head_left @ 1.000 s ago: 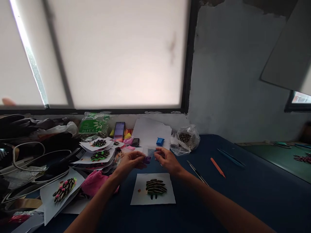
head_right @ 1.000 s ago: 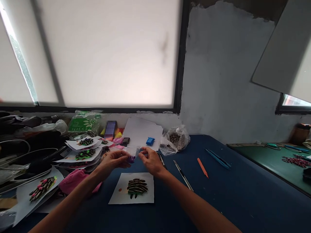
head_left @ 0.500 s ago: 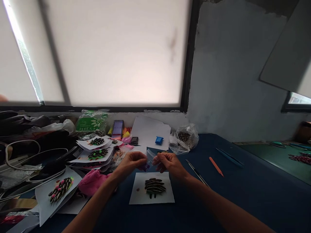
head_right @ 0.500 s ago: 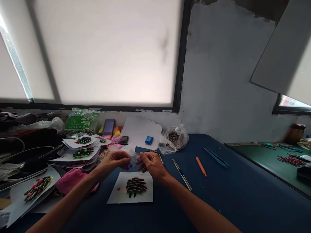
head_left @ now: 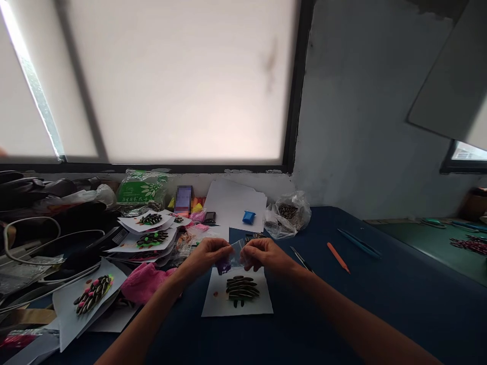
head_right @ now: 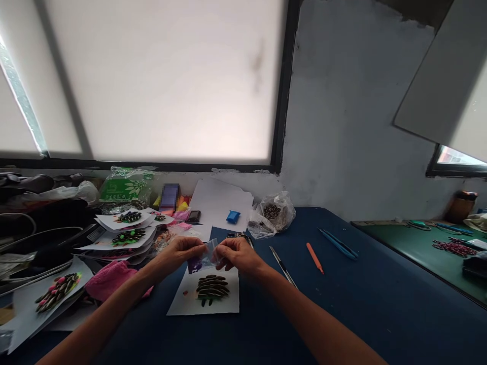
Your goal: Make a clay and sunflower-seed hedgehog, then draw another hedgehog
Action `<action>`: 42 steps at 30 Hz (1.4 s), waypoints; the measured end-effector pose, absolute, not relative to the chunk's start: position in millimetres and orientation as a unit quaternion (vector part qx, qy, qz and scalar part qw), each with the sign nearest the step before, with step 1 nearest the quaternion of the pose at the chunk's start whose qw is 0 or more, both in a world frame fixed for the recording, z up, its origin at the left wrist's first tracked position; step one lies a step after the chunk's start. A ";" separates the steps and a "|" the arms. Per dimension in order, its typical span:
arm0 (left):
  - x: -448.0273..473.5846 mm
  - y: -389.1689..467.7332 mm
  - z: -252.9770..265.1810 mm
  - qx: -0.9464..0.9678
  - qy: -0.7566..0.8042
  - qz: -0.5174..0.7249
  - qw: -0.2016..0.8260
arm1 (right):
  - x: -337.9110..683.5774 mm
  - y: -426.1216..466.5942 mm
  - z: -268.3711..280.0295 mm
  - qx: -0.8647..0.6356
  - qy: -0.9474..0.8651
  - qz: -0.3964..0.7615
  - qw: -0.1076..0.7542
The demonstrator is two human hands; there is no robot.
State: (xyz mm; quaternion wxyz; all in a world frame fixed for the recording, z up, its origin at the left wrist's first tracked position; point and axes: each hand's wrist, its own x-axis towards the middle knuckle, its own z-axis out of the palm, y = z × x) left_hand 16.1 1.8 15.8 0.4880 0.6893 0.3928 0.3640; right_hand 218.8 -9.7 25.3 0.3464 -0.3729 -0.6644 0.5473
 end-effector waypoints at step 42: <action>41.9 -15.1 14.3 0.784 0.432 0.397 0.204 | 207.3 -19.9 8.0 -0.397 -0.765 0.236 0.450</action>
